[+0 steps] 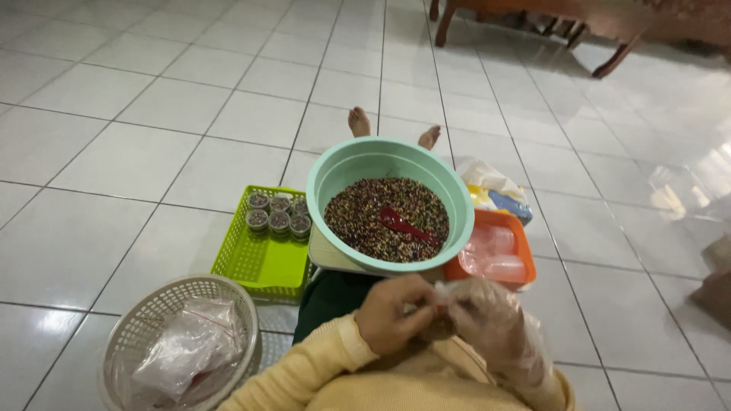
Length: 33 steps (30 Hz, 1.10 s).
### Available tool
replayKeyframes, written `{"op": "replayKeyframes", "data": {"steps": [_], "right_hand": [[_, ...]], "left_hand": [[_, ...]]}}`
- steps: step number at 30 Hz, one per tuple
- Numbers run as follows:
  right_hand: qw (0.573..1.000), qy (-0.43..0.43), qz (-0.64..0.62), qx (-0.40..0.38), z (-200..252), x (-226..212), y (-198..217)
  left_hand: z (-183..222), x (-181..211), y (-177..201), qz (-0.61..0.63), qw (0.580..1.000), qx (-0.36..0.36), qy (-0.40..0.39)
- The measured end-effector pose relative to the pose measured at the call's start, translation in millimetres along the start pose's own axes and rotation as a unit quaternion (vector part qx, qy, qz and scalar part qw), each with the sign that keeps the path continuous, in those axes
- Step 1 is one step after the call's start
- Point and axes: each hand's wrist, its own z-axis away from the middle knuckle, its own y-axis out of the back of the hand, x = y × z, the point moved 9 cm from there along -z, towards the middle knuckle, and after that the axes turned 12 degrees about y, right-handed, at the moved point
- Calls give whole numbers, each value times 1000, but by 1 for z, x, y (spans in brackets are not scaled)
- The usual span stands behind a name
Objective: Filling small plastic bags with chocolate sprinkles using a spoon
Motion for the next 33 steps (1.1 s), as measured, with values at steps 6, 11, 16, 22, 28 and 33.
{"op": "replayKeyframes", "data": {"steps": [6,11,16,22,28,33], "right_hand": [[987,94,122,52,-76,-44,14],[987,115,111,24,-97,3,6],[972,124,199,22,-110,71,-15],[997,45,36,60,-135,132,-23],[998,-15,-68,-7,-160,144,-43],[997,34,-72,-1,-182,158,-59]], "left_hand": [[-46,-20,33,30,995,90,13],[-74,-6,60,5,993,116,-5],[-114,-13,81,-17,990,142,-7],[-152,-48,97,23,990,130,41],[-176,-95,107,45,989,115,78],[-196,-128,122,-4,985,123,118]]}}
